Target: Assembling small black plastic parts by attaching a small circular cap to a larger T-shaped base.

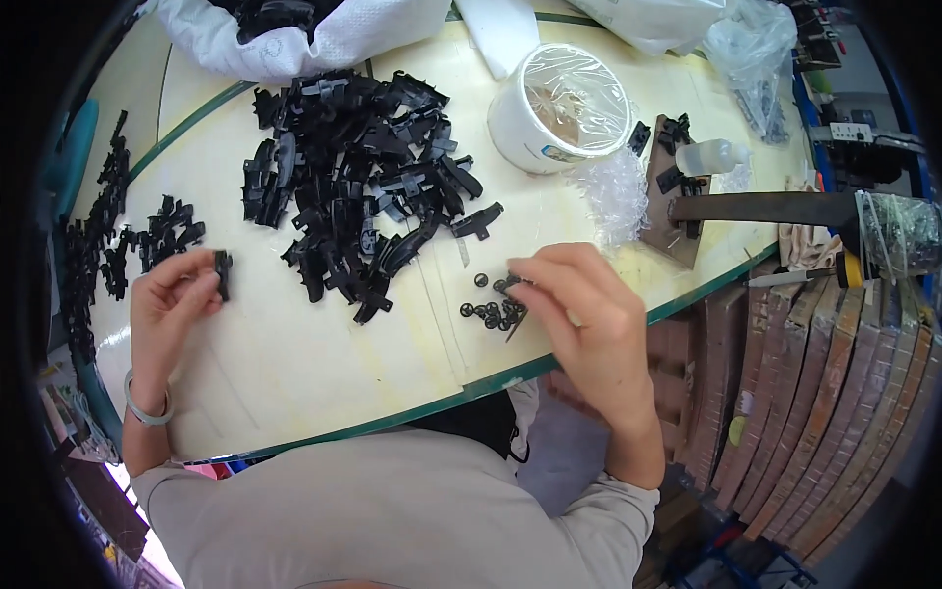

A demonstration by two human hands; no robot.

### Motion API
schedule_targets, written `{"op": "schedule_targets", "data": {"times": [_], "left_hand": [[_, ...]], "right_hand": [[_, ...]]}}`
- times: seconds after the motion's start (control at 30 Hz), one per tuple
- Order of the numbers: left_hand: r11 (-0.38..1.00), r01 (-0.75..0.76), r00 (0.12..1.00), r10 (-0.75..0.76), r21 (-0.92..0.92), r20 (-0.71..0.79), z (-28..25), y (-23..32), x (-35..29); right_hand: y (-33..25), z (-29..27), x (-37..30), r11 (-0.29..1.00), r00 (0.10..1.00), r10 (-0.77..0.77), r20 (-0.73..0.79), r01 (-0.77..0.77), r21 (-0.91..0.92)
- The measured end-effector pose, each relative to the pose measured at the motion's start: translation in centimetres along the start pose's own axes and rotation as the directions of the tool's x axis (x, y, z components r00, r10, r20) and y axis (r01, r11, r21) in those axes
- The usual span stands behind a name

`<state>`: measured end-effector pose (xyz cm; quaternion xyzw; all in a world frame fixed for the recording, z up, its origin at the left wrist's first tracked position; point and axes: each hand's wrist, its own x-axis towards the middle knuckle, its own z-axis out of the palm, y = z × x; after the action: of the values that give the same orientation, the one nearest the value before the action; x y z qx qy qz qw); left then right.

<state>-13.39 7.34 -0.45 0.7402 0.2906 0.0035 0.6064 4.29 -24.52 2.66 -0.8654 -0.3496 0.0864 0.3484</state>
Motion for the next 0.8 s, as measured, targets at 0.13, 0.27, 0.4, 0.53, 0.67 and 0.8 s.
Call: {"op": "schedule_targets", "data": {"times": [0.13, 0.27, 0.4, 0.53, 0.67, 0.8], "left_hand": [[0.999, 0.040, 0.986, -0.034, 0.033, -0.162, -0.8, 0.7, -1.0], [0.942, -0.139, 0.953, 0.212, 0.306, -0.219, 0.0, 1.6, -1.7], [0.683, -0.528, 0.801, 0.598, 0.505, 0.028, 1.3, 2.4, -1.3], [0.481, -0.728, 0.650, 0.710, 0.489, 0.270, 3.3, 2.9, 0.5], [0.466, -0.778, 0.608, 0.725, 0.422, 0.322, 4.7, 2.9, 1.8], [0.516, -0.731, 0.665, 0.685, 0.446, 0.297, 5.7, 2.5, 2.3]], "right_hand": [[-0.2, 1.5, 1.2, 0.966, 0.975, -0.204, 0.092, 0.216, -0.142], [0.4, 1.7, 2.0, 0.952, 0.953, -0.259, 0.158, 0.279, -0.123], [-0.7, 0.9, 1.4, 0.993, 0.992, -0.118, 0.043, 0.118, 0.010], [0.7, 1.2, 1.0, 0.780, 0.995, 0.090, 0.037, -0.093, 0.619], [1.7, 1.6, 0.8, 0.621, 0.979, 0.201, 0.023, -0.146, 0.770], [1.5, 1.3, 0.5, 0.322, 0.962, 0.256, 0.096, -0.179, 0.930]]}}
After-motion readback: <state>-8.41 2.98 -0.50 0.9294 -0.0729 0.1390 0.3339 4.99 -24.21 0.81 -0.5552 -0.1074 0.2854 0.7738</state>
